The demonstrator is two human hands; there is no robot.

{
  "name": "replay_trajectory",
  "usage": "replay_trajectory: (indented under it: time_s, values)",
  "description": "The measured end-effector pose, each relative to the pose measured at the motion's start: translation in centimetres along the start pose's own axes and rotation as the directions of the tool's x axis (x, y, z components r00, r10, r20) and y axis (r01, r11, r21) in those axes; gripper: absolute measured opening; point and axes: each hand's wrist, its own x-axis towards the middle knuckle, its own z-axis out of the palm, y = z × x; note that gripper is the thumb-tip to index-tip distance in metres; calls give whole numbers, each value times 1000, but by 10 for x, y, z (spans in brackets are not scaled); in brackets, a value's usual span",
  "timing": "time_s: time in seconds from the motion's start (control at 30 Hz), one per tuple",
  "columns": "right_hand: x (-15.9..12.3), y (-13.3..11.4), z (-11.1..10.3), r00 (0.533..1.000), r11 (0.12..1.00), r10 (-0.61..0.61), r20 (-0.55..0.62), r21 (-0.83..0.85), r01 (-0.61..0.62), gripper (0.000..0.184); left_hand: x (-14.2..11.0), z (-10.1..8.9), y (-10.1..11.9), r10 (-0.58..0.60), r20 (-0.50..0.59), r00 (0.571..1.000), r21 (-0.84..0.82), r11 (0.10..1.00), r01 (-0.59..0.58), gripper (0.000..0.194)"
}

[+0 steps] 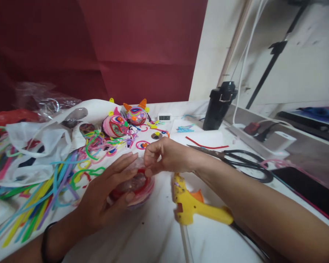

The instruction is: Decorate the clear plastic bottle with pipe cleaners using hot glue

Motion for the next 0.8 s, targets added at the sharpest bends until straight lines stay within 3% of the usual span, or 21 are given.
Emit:
replay_trajectory:
  time_s: [0.3, 0.8]
  values:
    - [0, -3, 0, 1000, 999, 23, -1, 35, -22, 20, -1, 2, -5, 40, -52, 998, 35, 999, -39, 50]
    - [0, 0, 1, 999, 998, 48, 17, 27, -48, 21, -3, -1, -3, 19, -3, 1000, -1, 1000, -19, 50]
